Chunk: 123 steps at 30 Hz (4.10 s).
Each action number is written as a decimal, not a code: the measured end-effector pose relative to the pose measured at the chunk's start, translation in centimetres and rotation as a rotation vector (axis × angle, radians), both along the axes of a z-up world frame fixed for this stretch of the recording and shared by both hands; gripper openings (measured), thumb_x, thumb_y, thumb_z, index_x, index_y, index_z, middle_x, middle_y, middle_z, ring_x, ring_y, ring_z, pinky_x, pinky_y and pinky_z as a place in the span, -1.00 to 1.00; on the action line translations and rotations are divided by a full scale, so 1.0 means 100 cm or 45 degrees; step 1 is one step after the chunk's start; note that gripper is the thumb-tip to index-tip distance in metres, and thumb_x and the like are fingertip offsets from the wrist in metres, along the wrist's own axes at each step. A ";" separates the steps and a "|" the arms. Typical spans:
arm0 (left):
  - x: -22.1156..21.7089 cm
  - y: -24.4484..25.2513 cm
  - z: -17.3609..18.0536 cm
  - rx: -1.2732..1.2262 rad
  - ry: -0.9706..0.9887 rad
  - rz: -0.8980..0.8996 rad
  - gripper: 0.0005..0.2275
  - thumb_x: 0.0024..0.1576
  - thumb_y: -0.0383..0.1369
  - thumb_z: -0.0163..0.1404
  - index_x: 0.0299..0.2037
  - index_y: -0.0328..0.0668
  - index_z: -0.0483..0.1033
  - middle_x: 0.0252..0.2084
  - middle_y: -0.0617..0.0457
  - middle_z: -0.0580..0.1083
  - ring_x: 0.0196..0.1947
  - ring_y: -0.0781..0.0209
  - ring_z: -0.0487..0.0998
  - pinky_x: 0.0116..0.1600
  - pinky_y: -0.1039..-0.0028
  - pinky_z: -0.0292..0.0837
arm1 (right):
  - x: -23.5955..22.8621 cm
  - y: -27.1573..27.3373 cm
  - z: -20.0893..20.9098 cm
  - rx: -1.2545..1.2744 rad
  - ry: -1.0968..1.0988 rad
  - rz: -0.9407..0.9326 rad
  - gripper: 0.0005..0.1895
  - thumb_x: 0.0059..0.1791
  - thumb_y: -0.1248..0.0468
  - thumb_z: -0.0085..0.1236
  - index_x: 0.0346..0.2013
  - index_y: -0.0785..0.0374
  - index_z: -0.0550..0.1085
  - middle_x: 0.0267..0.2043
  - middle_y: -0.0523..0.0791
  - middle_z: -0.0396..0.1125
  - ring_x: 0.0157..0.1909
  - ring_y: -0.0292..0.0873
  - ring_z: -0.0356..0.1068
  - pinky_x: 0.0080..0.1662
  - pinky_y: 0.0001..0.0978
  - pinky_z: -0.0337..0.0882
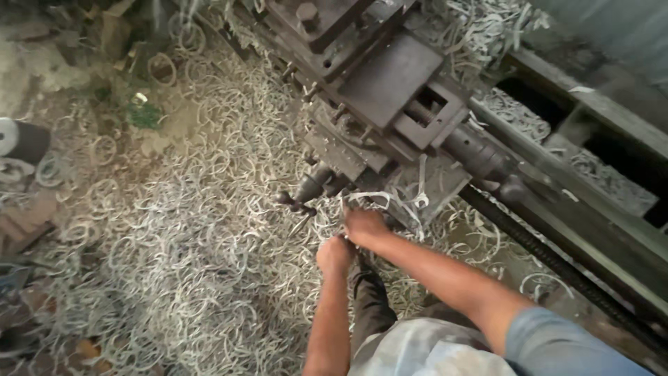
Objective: The person operates a metal turning machine, using both hands to turn control knobs and levers. The machine cuts a metal rod, producing continuous metal shavings that accumulate on the floor. The person repeatedly adjusts the machine controls to manage the cutting process.
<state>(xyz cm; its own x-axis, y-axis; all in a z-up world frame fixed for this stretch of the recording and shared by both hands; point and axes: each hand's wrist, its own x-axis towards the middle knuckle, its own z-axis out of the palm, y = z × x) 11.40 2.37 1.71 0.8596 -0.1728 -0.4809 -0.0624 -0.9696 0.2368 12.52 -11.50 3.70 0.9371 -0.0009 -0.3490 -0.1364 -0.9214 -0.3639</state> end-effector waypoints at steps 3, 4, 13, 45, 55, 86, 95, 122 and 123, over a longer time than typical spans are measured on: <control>0.015 0.003 -0.007 0.035 0.062 0.026 -0.67 0.11 -0.05 0.02 -0.27 -0.12 0.69 -0.23 -0.23 0.61 -0.17 -0.22 0.64 -0.04 0.06 0.55 | -0.064 -0.017 0.020 0.202 0.102 0.004 -0.38 0.11 0.06 -0.07 0.41 0.27 0.17 -0.32 0.13 0.49 -0.33 0.20 0.50 -0.24 0.09 0.47; 0.019 0.004 -0.011 0.051 0.088 0.031 -0.70 0.09 -0.10 0.03 -0.27 -0.11 0.69 -0.22 -0.24 0.61 -0.16 -0.22 0.65 -0.03 0.07 0.56 | -0.091 -0.022 0.023 0.131 -0.061 0.063 -0.38 0.10 0.05 -0.05 0.39 0.25 0.17 -0.24 0.14 0.42 -0.36 0.22 0.47 -0.29 0.10 0.46; 0.051 0.011 -0.062 0.063 0.243 -0.098 -0.70 0.05 -0.12 0.06 -0.24 -0.15 0.68 -0.11 -0.22 0.60 -0.06 -0.19 0.63 0.04 0.10 0.55 | -0.185 -0.062 -0.058 0.002 -0.504 0.478 -0.16 -0.08 0.38 -0.03 0.49 0.24 -0.04 -0.20 0.13 0.36 -0.31 0.17 0.41 -0.31 0.02 0.45; 0.041 -0.002 -0.133 -0.330 0.685 -0.186 -0.55 0.12 -0.01 -0.02 0.03 -0.19 0.58 -0.02 -0.29 0.57 0.06 -0.25 0.58 0.11 0.03 0.49 | -0.032 -0.001 0.053 0.104 0.473 0.071 -0.12 -0.04 0.41 -0.18 0.57 -0.03 -0.14 -0.17 0.17 0.41 -0.19 0.23 0.46 -0.16 0.17 0.45; -0.012 0.008 -0.164 -0.820 0.288 -0.591 -0.62 0.18 -0.13 -0.05 0.19 0.01 0.44 0.05 -0.24 0.56 0.03 -0.31 0.56 0.06 -0.03 0.47 | 0.011 0.013 0.000 0.140 0.703 -0.220 -0.43 0.14 -0.11 -0.43 0.30 0.05 0.33 0.04 0.12 0.41 0.06 0.20 0.43 0.06 0.07 0.40; -0.105 -0.026 -0.107 -0.436 0.341 -0.318 -0.70 0.13 -0.14 0.03 -0.04 -0.07 0.60 -0.05 -0.21 0.56 0.00 -0.31 0.51 0.03 -0.02 0.45 | -0.097 -0.010 0.008 -0.098 -0.411 0.174 -0.40 -0.05 0.32 -0.02 0.32 0.28 0.25 -0.21 0.11 0.39 -0.42 0.10 0.48 -0.42 -0.06 0.50; -0.116 -0.014 -0.075 -0.462 0.272 -0.273 -0.71 0.09 -0.14 0.07 -0.11 -0.11 0.59 -0.13 -0.27 0.58 -0.07 -0.32 0.57 0.00 -0.06 0.46 | -0.122 -0.017 -0.025 -0.038 -0.325 0.107 -0.19 0.00 0.31 -0.05 0.54 0.02 -0.05 -0.36 0.08 0.37 -0.44 0.13 0.47 -0.40 -0.01 0.49; -0.093 -0.019 -0.023 -0.035 -0.304 0.055 -0.75 0.05 -0.11 0.09 -0.27 -0.09 0.49 -0.32 -0.07 0.56 -0.31 -0.11 0.61 -0.22 0.08 0.51 | 0.016 0.018 -0.087 0.040 0.330 0.086 -0.61 -0.04 0.34 0.06 0.10 0.31 0.45 0.04 0.16 0.45 0.03 0.19 0.51 -0.02 0.08 0.52; -0.091 -0.018 -0.025 -0.056 -0.314 0.049 -0.75 0.07 -0.10 0.08 -0.30 -0.10 0.50 -0.35 -0.08 0.56 -0.34 -0.13 0.61 -0.25 0.07 0.51 | 0.021 0.017 -0.086 0.032 0.400 0.076 -0.64 -0.05 0.34 0.09 0.05 0.29 0.49 0.07 0.14 0.45 0.05 0.18 0.51 -0.01 0.05 0.53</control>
